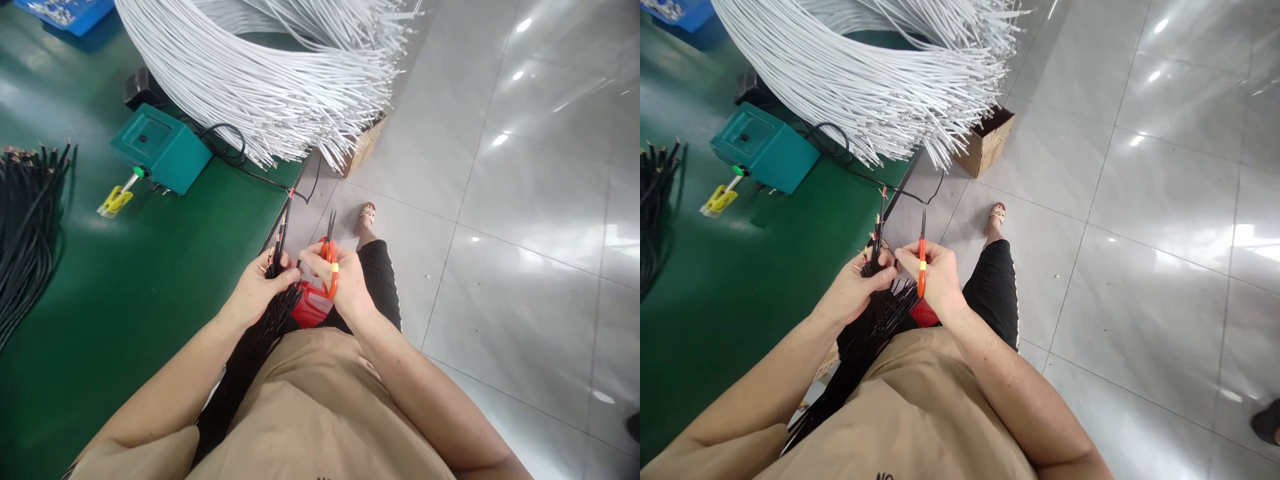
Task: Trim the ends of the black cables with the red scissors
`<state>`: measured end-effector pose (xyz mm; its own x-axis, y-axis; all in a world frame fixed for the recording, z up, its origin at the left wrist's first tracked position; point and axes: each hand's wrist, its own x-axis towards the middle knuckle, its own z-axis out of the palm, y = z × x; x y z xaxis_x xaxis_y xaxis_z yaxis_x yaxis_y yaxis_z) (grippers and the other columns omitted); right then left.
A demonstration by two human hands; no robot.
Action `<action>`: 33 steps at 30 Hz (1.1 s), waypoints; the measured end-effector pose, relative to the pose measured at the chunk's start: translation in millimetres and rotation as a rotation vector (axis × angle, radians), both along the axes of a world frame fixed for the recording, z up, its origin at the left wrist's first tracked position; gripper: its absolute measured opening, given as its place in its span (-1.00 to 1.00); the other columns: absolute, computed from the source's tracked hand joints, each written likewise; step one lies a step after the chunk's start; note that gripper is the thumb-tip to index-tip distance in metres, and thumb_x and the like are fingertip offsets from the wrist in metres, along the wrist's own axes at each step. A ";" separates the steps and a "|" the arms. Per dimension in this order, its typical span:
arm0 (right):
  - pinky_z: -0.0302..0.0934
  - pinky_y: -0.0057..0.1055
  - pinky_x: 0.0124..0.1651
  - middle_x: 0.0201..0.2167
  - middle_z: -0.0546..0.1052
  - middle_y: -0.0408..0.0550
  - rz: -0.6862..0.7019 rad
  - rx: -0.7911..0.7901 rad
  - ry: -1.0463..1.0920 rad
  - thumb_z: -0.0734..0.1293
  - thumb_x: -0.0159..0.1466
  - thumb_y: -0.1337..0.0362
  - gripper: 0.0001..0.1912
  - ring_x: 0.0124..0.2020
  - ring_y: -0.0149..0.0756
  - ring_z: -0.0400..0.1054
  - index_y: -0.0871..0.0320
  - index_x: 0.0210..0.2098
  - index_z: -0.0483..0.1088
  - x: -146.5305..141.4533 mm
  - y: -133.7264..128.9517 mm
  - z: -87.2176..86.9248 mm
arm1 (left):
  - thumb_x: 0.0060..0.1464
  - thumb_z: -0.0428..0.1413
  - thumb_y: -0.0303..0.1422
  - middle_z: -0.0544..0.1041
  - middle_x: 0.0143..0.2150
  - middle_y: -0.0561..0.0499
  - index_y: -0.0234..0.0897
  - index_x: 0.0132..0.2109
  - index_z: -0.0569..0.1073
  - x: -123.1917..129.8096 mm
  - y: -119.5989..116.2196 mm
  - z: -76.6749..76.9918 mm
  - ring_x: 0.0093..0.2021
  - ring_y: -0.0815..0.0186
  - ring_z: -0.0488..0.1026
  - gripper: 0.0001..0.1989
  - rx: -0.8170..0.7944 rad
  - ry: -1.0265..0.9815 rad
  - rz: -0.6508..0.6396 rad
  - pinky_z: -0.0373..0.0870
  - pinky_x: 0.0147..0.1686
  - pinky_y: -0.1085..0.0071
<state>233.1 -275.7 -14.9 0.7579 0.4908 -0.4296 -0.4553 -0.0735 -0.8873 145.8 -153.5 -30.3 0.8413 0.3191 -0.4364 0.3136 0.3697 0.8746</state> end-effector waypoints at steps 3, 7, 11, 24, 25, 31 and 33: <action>0.06 -0.49 -0.48 -0.66 0.32 -0.23 0.000 0.009 0.015 0.36 0.07 0.16 -0.80 -0.59 -0.49 0.13 0.19 -0.51 0.44 -0.4 0.1 -0.3 | -0.08 0.29 -0.34 0.30 -0.39 0.15 -0.20 -0.16 0.40 -0.8 -0.2 1.2 -0.51 0.54 0.18 -0.68 -0.009 -0.012 0.021 0.10 -0.58 0.61; 0.07 -0.49 -0.46 -0.66 0.32 -0.24 0.001 0.014 0.012 0.33 0.08 0.23 -0.83 -0.57 -0.49 0.15 0.20 -0.44 0.50 -1.5 -1.0 -2.4 | -0.08 0.29 -0.35 0.30 -0.34 0.14 -0.06 0.07 0.41 -2.0 -0.2 1.2 -0.48 0.55 0.18 -0.49 -0.026 0.001 0.016 0.13 -0.57 0.64; 0.09 -0.50 -0.46 -0.60 0.40 -0.22 0.039 -0.002 0.010 0.33 0.06 0.25 -0.86 -0.56 -0.49 0.18 0.18 -0.45 0.51 -3.7 -1.3 -1.6 | -0.06 0.28 -0.34 0.29 -0.33 0.12 -0.05 0.08 0.44 -3.0 -0.2 -0.6 -0.46 0.54 0.17 -0.50 -0.029 0.009 -0.010 0.14 -0.57 0.65; 0.16 -0.47 -0.39 -0.53 0.46 -0.16 0.069 -0.184 -0.225 0.33 0.06 0.25 -0.85 -0.50 -0.43 0.25 0.20 -0.42 0.48 -6.6 -1.7 -13.8 | 0.01 0.22 -0.27 0.32 -0.35 0.10 -0.15 -0.03 0.46 -3.1 0.4 2.1 -0.45 0.50 0.20 -0.66 0.135 0.049 -0.124 0.22 -0.51 0.60; 0.16 -0.47 -0.37 -0.53 0.45 -0.17 0.076 -0.200 -0.289 0.32 0.07 0.26 -0.87 -0.49 -0.43 0.25 0.19 -0.44 0.48 -6.8 -2.1 -13.5 | 0.00 0.23 -0.28 0.32 -0.36 0.11 -0.15 -0.03 0.45 -3.0 0.5 1.7 -0.47 0.51 0.20 -0.66 0.123 0.036 -0.113 0.22 -0.52 0.60; 0.15 -0.47 -0.34 -0.51 0.42 -0.18 0.107 -0.178 -0.394 0.30 0.14 0.26 -0.88 -0.48 -0.43 0.23 0.15 -0.45 0.45 -7.3 -6.5 -13.3 | -0.07 0.28 -0.32 0.32 -0.39 0.13 -0.19 -0.07 0.49 -2.0 0.9 2.0 -0.50 0.54 0.21 -0.65 -0.012 0.025 -0.037 0.16 -0.55 0.60; 0.16 -0.46 -0.34 -0.50 0.42 -0.18 0.134 -0.161 -0.383 0.28 0.17 0.24 -0.85 -0.46 -0.41 0.26 0.15 -0.42 0.45 -6.1 -10.5 -17.7 | -0.11 0.30 -0.34 0.33 -0.39 0.12 -0.22 -0.09 0.51 -0.7 1.0 3.5 -0.49 0.53 0.23 -0.64 -0.036 0.047 -0.001 0.14 -0.56 0.60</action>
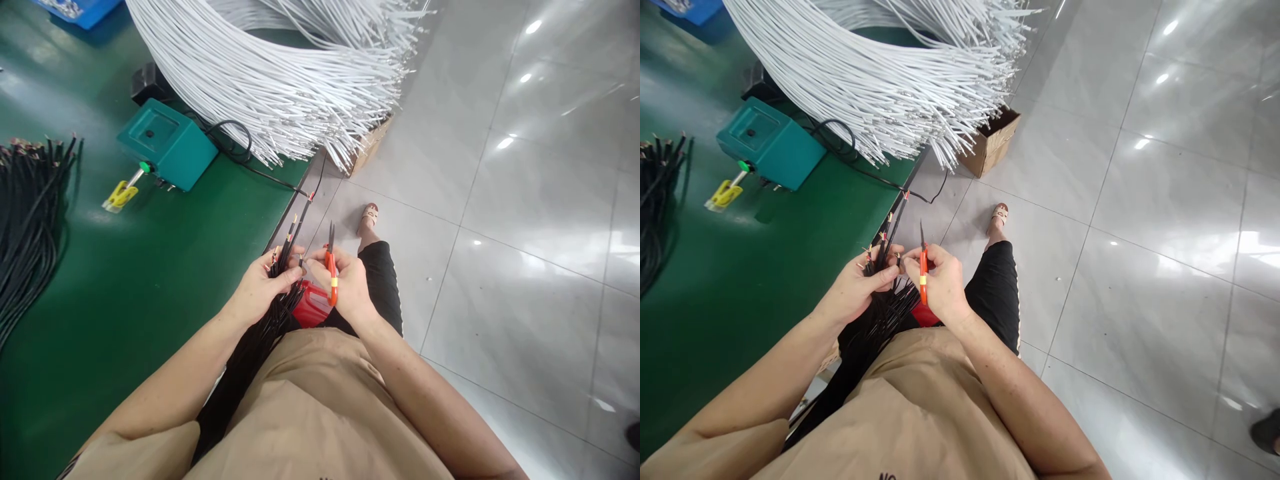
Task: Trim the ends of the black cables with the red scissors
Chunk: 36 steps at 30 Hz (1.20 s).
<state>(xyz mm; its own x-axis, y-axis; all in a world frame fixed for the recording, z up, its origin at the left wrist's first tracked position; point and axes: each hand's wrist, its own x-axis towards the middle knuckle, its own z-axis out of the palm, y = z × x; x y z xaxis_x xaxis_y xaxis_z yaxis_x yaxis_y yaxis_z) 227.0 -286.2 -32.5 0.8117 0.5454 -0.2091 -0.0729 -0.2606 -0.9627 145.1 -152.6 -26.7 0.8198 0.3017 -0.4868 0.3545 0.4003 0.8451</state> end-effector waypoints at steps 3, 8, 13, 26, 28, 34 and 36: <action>0.15 -0.44 -0.30 -0.46 0.41 -0.15 0.112 -0.082 -0.160 0.27 0.18 0.26 -0.86 -0.42 -0.39 0.28 0.16 -0.36 0.45 2.7 -8.1 -11.5 | -0.13 0.31 -0.37 0.33 -0.39 0.11 -0.25 -0.10 0.52 1.9 0.4 2.0 -0.48 0.53 0.25 -0.64 -0.029 0.024 0.044 0.08 -0.58 0.59; 0.04 -0.38 -0.27 -0.39 0.44 -0.08 0.252 -0.343 -0.617 0.29 0.16 0.29 -0.86 -0.42 -0.36 0.22 0.20 -0.31 0.43 4.3 -15.9 -28.8 | -0.12 0.31 -0.39 0.34 -0.41 0.09 -0.29 -0.13 0.53 2.9 0.8 2.4 -0.47 0.52 0.26 -0.67 -0.047 0.014 0.051 0.02 -0.59 0.59; -0.04 -0.39 -0.31 -0.48 0.41 -0.11 0.279 -0.431 -0.799 0.28 0.23 0.24 -0.84 -0.47 -0.37 0.17 0.19 -0.42 0.41 4.0 -14.7 -30.3 | -0.13 0.31 -0.38 0.39 -0.41 0.06 -0.30 -0.12 0.54 3.0 1.1 2.5 -0.49 0.54 0.21 -0.65 -0.052 0.026 0.047 0.02 -0.60 0.60; -0.09 -0.39 -0.37 -0.61 0.34 -0.16 0.256 -0.466 -0.815 0.27 0.27 0.15 -0.68 -0.57 -0.42 0.08 0.15 -0.56 0.37 9.4 -23.3 -27.3 | -0.15 0.31 -0.37 0.33 -0.42 0.10 -0.29 -0.12 0.55 3.1 0.9 4.4 -0.52 0.56 0.18 -0.64 -0.022 0.035 0.059 0.04 -0.60 0.58; -0.08 -0.39 -0.35 -0.57 0.36 -0.15 0.254 -0.437 -0.793 0.28 0.26 0.09 -0.68 -0.54 -0.42 0.10 0.16 -0.52 0.39 11.7 -23.9 -24.2 | -0.15 0.32 -0.38 0.31 -0.43 0.11 -0.28 -0.13 0.55 2.8 1.3 3.4 -0.53 0.56 0.16 -0.65 -0.020 0.031 0.055 0.04 -0.59 0.58; -0.10 -0.37 -0.34 -0.56 0.37 -0.14 0.361 -0.471 -0.857 0.26 0.26 0.16 -0.72 -0.53 -0.41 0.12 0.18 -0.50 0.41 19.0 -27.4 -17.4 | -0.14 0.32 -0.37 0.30 -0.42 0.10 -0.25 -0.12 0.57 1.1 2.8 0.5 -0.48 0.53 0.22 -0.65 0.014 0.037 0.032 0.10 -0.55 0.58; -0.10 -0.37 -0.34 -0.57 0.37 -0.14 0.397 -0.489 -0.877 0.25 0.27 0.19 -0.71 -0.53 -0.41 0.12 0.18 -0.52 0.40 21.1 -28.9 -16.7 | -0.14 0.32 -0.36 0.31 -0.43 0.11 -0.25 -0.13 0.57 0.8 3.2 0.6 -0.48 0.52 0.23 -0.66 0.035 0.040 0.022 0.12 -0.53 0.57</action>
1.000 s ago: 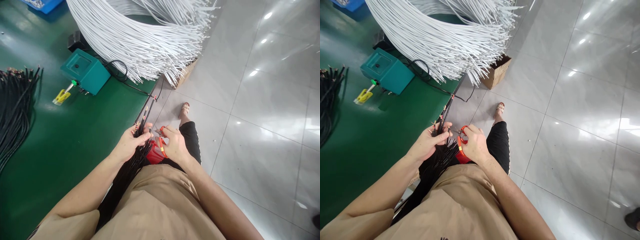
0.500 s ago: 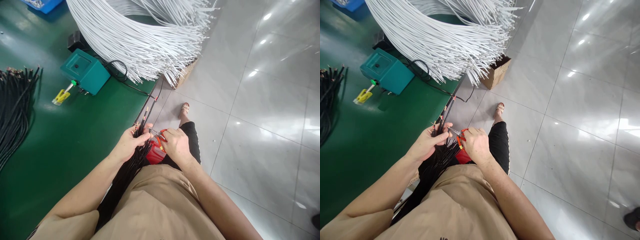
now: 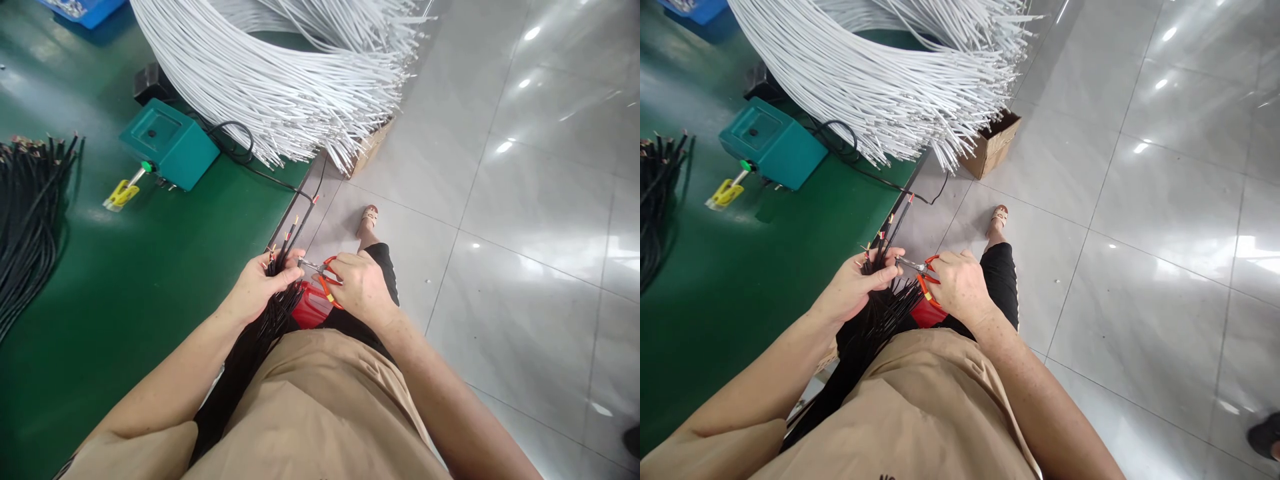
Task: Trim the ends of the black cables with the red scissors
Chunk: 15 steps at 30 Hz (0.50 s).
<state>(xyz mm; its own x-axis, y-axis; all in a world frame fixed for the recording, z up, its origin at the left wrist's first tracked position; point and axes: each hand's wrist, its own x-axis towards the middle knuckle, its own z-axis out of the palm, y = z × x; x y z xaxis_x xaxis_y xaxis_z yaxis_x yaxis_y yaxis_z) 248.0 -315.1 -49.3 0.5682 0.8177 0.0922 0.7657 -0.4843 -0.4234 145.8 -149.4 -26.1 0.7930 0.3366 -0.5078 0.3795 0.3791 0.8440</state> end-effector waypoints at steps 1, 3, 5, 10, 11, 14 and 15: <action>-0.10 -0.37 -0.34 -0.57 0.38 -0.13 0.014 -0.012 -0.012 0.25 0.27 0.20 -0.71 -0.53 -0.41 0.13 0.18 -0.53 0.40 1.0 -0.7 0.3 | -0.14 0.32 -0.36 0.31 -0.44 0.11 -0.25 -0.13 0.58 -0.1 0.2 0.2 -0.48 0.52 0.24 -0.66 0.011 0.001 -0.006 0.13 -0.53 0.56; -0.10 -0.37 -0.33 -0.57 0.39 -0.11 0.036 -0.034 -0.046 0.24 0.28 0.21 -0.71 -0.53 -0.40 0.14 0.19 -0.53 0.40 2.9 -1.9 1.3 | -0.15 0.32 -0.35 0.32 -0.44 0.10 -0.25 -0.14 0.58 -0.2 0.5 0.5 -0.48 0.50 0.25 -0.66 0.030 0.000 -0.012 0.13 -0.52 0.55; -0.10 -0.36 -0.33 -0.56 0.41 -0.09 0.056 -0.051 -0.069 0.24 0.28 0.21 -0.71 -0.53 -0.39 0.15 0.19 -0.52 0.40 4.7 -2.6 2.6 | -0.16 0.32 -0.34 0.33 -0.45 0.10 -0.26 -0.15 0.59 -0.3 0.7 0.7 -0.47 0.49 0.27 -0.66 0.045 0.000 -0.015 0.15 -0.50 0.54; -0.09 -0.37 -0.34 -0.57 0.41 -0.10 0.098 -0.104 -0.055 0.25 0.29 0.20 -0.70 -0.54 -0.39 0.14 0.19 -0.52 0.42 8.0 -3.4 5.0 | -0.17 0.33 -0.34 0.36 -0.44 0.09 -0.26 -0.15 0.59 -0.6 1.3 -0.8 -0.45 0.46 0.29 -0.65 0.086 0.004 -0.021 0.22 -0.43 0.51; -0.09 -0.37 -0.34 -0.57 0.41 -0.10 0.102 -0.115 -0.054 0.25 0.28 0.20 -0.70 -0.54 -0.39 0.14 0.18 -0.52 0.42 8.4 -3.4 5.1 | -0.18 0.33 -0.34 0.37 -0.43 0.09 -0.26 -0.15 0.59 -0.8 1.5 -1.3 -0.44 0.46 0.29 -0.65 0.094 0.006 -0.021 0.23 -0.42 0.50; -0.08 -0.37 -0.35 -0.57 0.41 -0.11 0.112 -0.137 -0.057 0.27 0.27 0.19 -0.71 -0.54 -0.39 0.14 0.18 -0.51 0.43 9.5 -3.7 5.1 | -0.18 0.33 -0.34 0.39 -0.42 0.08 -0.25 -0.16 0.60 -1.4 2.1 -3.1 -0.43 0.46 0.30 -0.66 0.122 0.006 -0.027 0.26 -0.38 0.49; -0.08 -0.37 -0.35 -0.57 0.41 -0.11 0.114 -0.141 -0.053 0.27 0.27 0.18 -0.71 -0.55 -0.39 0.14 0.18 -0.51 0.43 9.7 -3.8 5.0 | -0.18 0.33 -0.34 0.40 -0.42 0.08 -0.24 -0.16 0.60 -1.5 2.2 -3.5 -0.42 0.45 0.30 -0.66 0.134 0.005 -0.030 0.27 -0.37 0.50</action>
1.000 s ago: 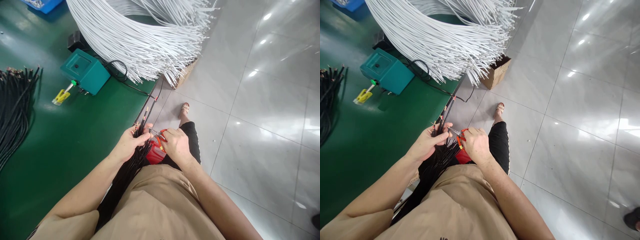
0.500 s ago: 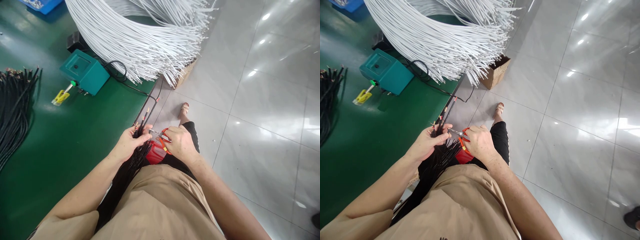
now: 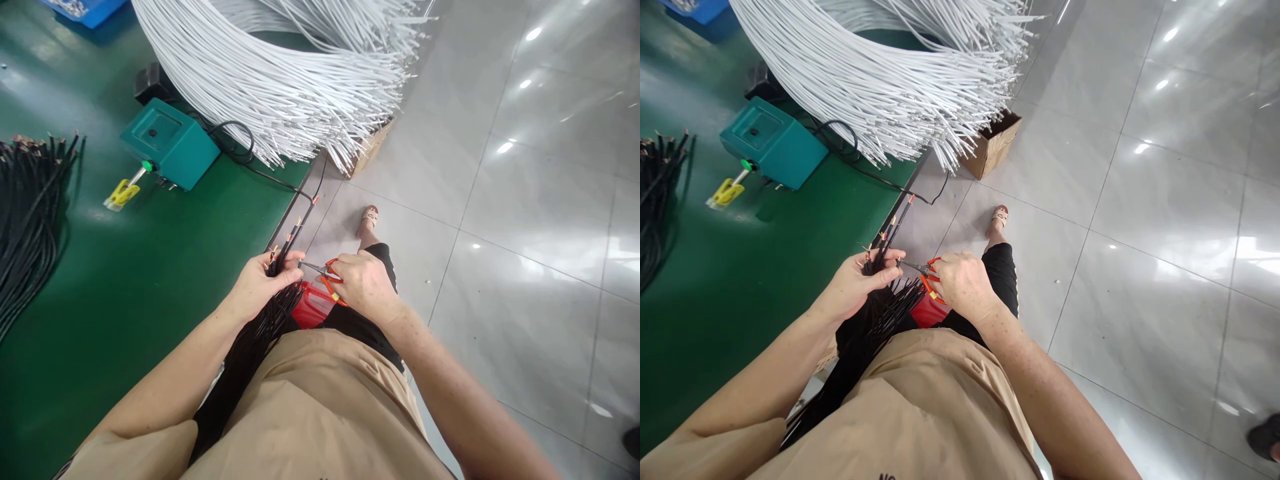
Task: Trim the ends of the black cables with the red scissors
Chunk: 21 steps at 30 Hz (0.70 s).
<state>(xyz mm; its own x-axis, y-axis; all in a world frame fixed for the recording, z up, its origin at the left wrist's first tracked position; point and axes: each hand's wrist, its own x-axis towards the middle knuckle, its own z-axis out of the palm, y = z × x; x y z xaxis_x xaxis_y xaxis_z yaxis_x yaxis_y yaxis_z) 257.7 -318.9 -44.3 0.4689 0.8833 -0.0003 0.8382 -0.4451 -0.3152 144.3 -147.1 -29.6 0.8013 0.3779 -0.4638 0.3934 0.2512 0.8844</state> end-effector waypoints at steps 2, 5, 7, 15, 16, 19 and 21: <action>-0.08 -0.38 -0.36 -0.57 0.41 -0.12 -0.002 -0.005 0.017 0.27 0.28 0.18 -0.71 -0.55 -0.40 0.13 0.18 -0.52 0.42 0.1 -0.3 -0.5 | -0.16 0.32 -0.34 0.40 -0.42 0.08 -0.23 -0.16 0.60 -0.2 0.0 -0.5 -0.42 0.45 0.31 -0.68 0.025 -0.001 -0.009 0.28 -0.36 0.50; -0.09 -0.38 -0.38 -0.58 0.40 -0.13 -0.034 0.010 0.061 0.26 0.28 0.19 -0.69 -0.55 -0.41 0.12 0.17 -0.55 0.40 -1.3 -0.1 -2.4 | -0.14 0.31 -0.34 0.40 -0.42 0.09 -0.23 -0.15 0.59 -0.2 -0.3 -0.3 -0.44 0.46 0.30 -0.68 0.033 0.006 -0.011 0.28 -0.37 0.49; -0.09 -0.39 -0.38 -0.60 0.37 -0.15 -0.074 0.055 0.102 0.26 0.28 0.16 -0.66 -0.56 -0.42 0.12 0.16 -0.57 0.39 -3.6 0.6 -4.2 | -0.14 0.31 -0.34 0.39 -0.42 0.10 -0.23 -0.13 0.59 -0.2 -0.6 -0.1 -0.45 0.47 0.29 -0.66 0.016 0.011 -0.001 0.27 -0.39 0.50; -0.09 -0.38 -0.35 -0.55 0.41 -0.13 -0.098 0.164 -0.005 0.29 0.25 0.18 -0.73 -0.51 -0.41 0.18 0.19 -0.52 0.40 -10.4 1.1 -8.0 | -0.14 0.32 -0.34 0.37 -0.41 0.13 -0.20 -0.11 0.58 -1.1 0.4 -0.6 -0.45 0.52 0.28 -0.64 0.003 0.020 -0.007 0.25 -0.38 0.54; -0.10 -0.37 -0.35 -0.54 0.42 -0.13 -0.090 0.158 -0.032 0.29 0.25 0.19 -0.73 -0.51 -0.41 0.18 0.19 -0.52 0.39 -10.0 0.4 -8.0 | -0.14 0.32 -0.34 0.37 -0.41 0.13 -0.20 -0.11 0.58 -1.1 0.6 -0.7 -0.45 0.52 0.28 -0.64 0.002 0.024 -0.008 0.25 -0.38 0.55; -0.10 -0.37 -0.35 -0.54 0.43 -0.11 -0.067 0.149 -0.085 0.29 0.25 0.19 -0.73 -0.51 -0.39 0.19 0.19 -0.52 0.39 -8.1 -1.6 -7.2 | -0.14 0.32 -0.34 0.37 -0.43 0.14 -0.19 -0.11 0.58 -1.1 0.8 -0.6 -0.46 0.53 0.27 -0.65 -0.001 0.022 -0.015 0.25 -0.39 0.56; -0.10 -0.37 -0.35 -0.55 0.42 -0.11 -0.059 0.137 -0.100 0.28 0.26 0.20 -0.73 -0.50 -0.38 0.19 0.19 -0.52 0.40 -7.0 -2.2 -6.0 | -0.14 0.32 -0.33 0.37 -0.44 0.14 -0.18 -0.12 0.58 -1.1 0.7 -0.8 -0.47 0.53 0.27 -0.65 0.008 0.019 -0.019 0.25 -0.39 0.56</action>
<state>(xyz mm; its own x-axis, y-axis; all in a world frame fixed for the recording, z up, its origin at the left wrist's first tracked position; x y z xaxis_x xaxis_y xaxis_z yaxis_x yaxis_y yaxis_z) 250.8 -321.2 -50.3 0.5115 0.8429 0.1672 0.8421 -0.4529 -0.2928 143.2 -146.4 -30.4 0.7994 0.3661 -0.4764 0.4154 0.2361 0.8785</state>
